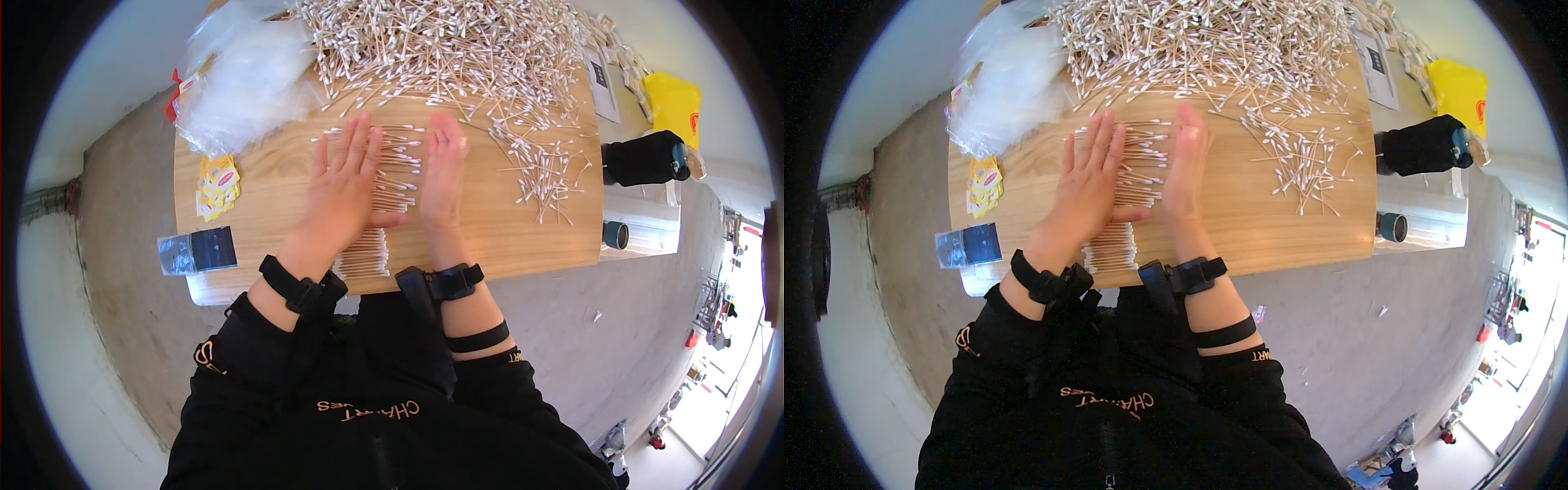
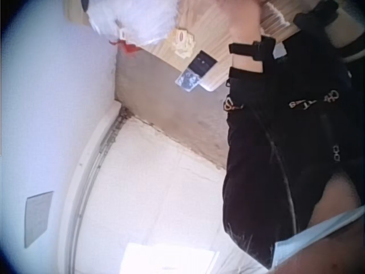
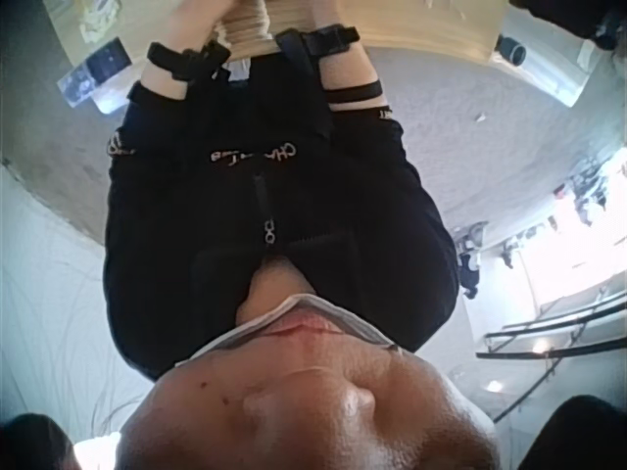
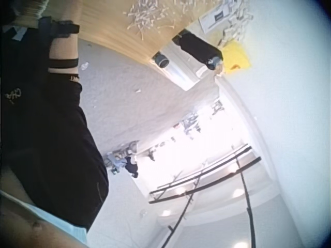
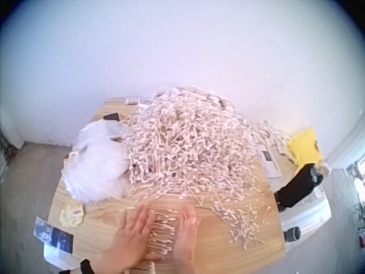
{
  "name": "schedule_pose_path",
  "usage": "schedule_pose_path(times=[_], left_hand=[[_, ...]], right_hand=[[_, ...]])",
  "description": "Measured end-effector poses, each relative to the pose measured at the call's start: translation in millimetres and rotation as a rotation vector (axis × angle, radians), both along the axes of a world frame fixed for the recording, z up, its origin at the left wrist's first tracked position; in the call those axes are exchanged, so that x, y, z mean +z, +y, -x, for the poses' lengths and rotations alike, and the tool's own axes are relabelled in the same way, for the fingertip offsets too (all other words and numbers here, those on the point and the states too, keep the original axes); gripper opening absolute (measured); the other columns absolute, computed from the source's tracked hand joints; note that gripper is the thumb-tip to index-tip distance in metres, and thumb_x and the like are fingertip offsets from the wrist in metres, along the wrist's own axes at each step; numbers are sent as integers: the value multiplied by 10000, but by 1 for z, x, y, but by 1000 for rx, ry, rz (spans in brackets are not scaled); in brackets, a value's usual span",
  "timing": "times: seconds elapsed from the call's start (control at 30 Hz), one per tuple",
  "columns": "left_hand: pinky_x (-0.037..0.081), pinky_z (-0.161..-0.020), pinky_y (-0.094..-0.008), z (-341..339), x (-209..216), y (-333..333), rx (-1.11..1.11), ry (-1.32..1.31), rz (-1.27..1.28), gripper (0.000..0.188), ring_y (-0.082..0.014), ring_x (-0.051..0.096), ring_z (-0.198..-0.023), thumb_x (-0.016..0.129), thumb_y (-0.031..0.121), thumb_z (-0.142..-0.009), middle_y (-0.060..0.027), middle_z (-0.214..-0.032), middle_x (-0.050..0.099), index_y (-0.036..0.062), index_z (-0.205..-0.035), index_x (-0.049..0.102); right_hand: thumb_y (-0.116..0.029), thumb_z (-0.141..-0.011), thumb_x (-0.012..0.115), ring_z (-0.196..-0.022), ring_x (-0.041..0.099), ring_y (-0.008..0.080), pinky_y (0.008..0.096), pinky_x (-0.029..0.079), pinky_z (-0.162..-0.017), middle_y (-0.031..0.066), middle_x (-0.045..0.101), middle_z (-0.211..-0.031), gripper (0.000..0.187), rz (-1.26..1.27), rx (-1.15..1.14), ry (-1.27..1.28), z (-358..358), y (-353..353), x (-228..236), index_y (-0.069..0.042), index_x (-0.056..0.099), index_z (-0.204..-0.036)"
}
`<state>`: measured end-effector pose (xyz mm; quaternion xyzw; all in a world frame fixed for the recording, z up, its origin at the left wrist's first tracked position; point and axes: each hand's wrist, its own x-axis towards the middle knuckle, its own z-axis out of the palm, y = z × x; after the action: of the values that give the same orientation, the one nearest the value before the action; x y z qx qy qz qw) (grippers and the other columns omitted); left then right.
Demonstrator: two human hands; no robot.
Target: Sorting and packaging cotton swabs into small plastic bags at a wooden table.
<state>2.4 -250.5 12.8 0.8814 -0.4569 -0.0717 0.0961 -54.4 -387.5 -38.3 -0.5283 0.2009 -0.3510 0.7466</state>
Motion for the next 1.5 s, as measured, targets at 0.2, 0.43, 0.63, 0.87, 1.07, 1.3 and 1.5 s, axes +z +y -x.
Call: schedule_pose_path(times=[0.2, 0.43, 0.63, 0.87, 1.07, 1.3, 1.5], left_hand=[[96, -1183, -438, 2, -13, -6, -95, 32, -91, 1187, -244, 106, -1466, 672, 684, -650, -133, -1576, 148, 7, -1493, 180], [115, -1184, -422, -5, -20, -14, -54, 53, 75, 1161, -271, 105, -1464, 670, 672, -670, -156, -1571, 139, 6, -1489, 188], [139, -1171, -448, 12, -10, 0, -8, 40, 8, 1151, -299, 119, -1459, 676, 670, -663, -177, -1567, 137, 3, -1481, 216], [128, -1158, -501, 16, -11, 11, -1, -4, 61, 1160, -305, 118, -1460, 679, 667, -653, -194, -1560, 157, -26, -1468, 232], [105, -1158, -504, 21, -13, 9, -3, 46, 4, 1091, -320, 106, -1461, 685, 566, -734, -210, -1557, 143, -58, -1469, 174], [106, -1165, -488, 10, -17, 2, 19, -25, 93, 1174, -282, 130, -1461, 645, 700, -661, -188, -1554, 187, -41, -1467, 221], [80, -1175, -470, -11, -15, -12, 7, 12, -33, 1200, -255, 90, -1469, 627, 729, -669, -169, -1569, 151, -28, -1484, 176]], right_hand=[[-470, -1026, 234, -1385, 268, 289, 393, 172, -1168, 222, 299, -1459, 689, -139, 27, 4, 4, 9, 17, 91, 227, -1427], [-456, -1027, 241, -1386, 267, 291, 390, 172, -1168, 219, 319, -1441, 671, -167, 12, -13, 4, 2, 16, 97, 255, -1408], [-378, -1031, 286, -1379, 284, 288, 391, 176, -1171, 210, 340, -1428, 606, -191, 35, -14, 3, 0, 14, 106, 259, -1395], [-148, -880, 606, -958, 578, 210, 381, 481, -839, 115, 557, -1077, 302, 416, -39, 508, -13, -16, 19, -74, 600, -1173], [-179, -779, 698, -884, 586, 234, 362, 492, -784, 112, 571, -969, 181, 970, -41, 650, -42, -20, 11, -130, 710, -952], [-171, -811, 685, -899, 589, 211, 333, 476, -800, 83, 577, -961, 132, 683, 275, 516, -36, -29, 15, -149, 719, -937], [-182, -928, 590, -890, 558, 116, 244, 457, -779, 46, 560, -992, 190, 280, 24, 341, -11, -20, 19, -57, 679, -1039]])
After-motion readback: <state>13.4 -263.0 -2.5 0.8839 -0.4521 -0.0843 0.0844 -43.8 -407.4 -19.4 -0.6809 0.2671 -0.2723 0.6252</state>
